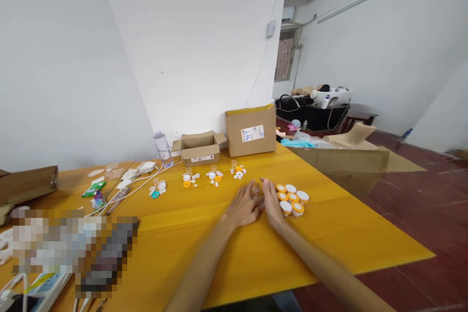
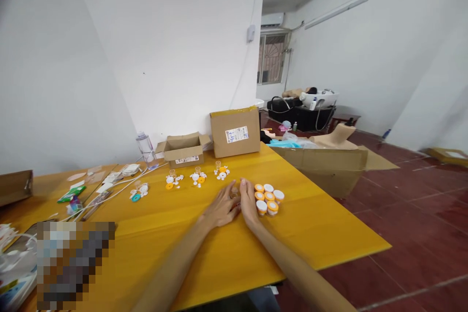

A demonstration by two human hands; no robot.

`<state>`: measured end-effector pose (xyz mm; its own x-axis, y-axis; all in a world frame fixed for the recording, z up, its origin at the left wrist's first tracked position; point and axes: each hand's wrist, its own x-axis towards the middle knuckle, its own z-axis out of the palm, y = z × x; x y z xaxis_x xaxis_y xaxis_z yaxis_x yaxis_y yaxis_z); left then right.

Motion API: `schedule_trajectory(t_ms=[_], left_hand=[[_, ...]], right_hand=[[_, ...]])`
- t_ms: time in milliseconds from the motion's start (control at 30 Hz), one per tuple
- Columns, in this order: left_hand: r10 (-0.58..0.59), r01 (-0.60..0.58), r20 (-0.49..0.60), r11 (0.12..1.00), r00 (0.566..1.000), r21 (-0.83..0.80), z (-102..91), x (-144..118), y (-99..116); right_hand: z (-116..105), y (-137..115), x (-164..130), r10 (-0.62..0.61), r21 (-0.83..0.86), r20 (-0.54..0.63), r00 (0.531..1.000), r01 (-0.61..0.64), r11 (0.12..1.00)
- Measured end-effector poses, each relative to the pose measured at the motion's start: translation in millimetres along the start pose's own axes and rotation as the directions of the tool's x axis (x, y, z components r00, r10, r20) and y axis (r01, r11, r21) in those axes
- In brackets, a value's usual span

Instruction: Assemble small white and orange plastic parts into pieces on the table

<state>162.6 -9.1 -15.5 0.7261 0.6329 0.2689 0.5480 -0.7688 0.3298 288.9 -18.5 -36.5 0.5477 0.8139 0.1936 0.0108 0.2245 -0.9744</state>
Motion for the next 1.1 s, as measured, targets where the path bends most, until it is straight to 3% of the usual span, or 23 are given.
schedule_trajectory(t_ms=[300,700,900,1100], left_hand=[[-0.024,0.024,-0.023,1.0,0.999,0.004,8.4,7,3],[-0.052,0.055,-0.058,0.997,0.997,0.058,25.9,33,2],[-0.086,0.088,-0.027,0.994,0.996,0.061,24.1,52,4],[-0.17,0.172,-0.047,0.984,0.984,0.055,32.4,80,5]], right_hand=[[-9,7,5,-0.023,0.003,-0.033,0.999,0.023,1.0],[-6,1,9,-0.015,-0.047,-0.021,1.0,0.014,0.999],[-6,6,7,-0.003,-0.053,-0.102,0.995,-0.002,0.999],[-13,1,-8,-0.005,-0.01,-0.078,0.997,0.005,1.0]])
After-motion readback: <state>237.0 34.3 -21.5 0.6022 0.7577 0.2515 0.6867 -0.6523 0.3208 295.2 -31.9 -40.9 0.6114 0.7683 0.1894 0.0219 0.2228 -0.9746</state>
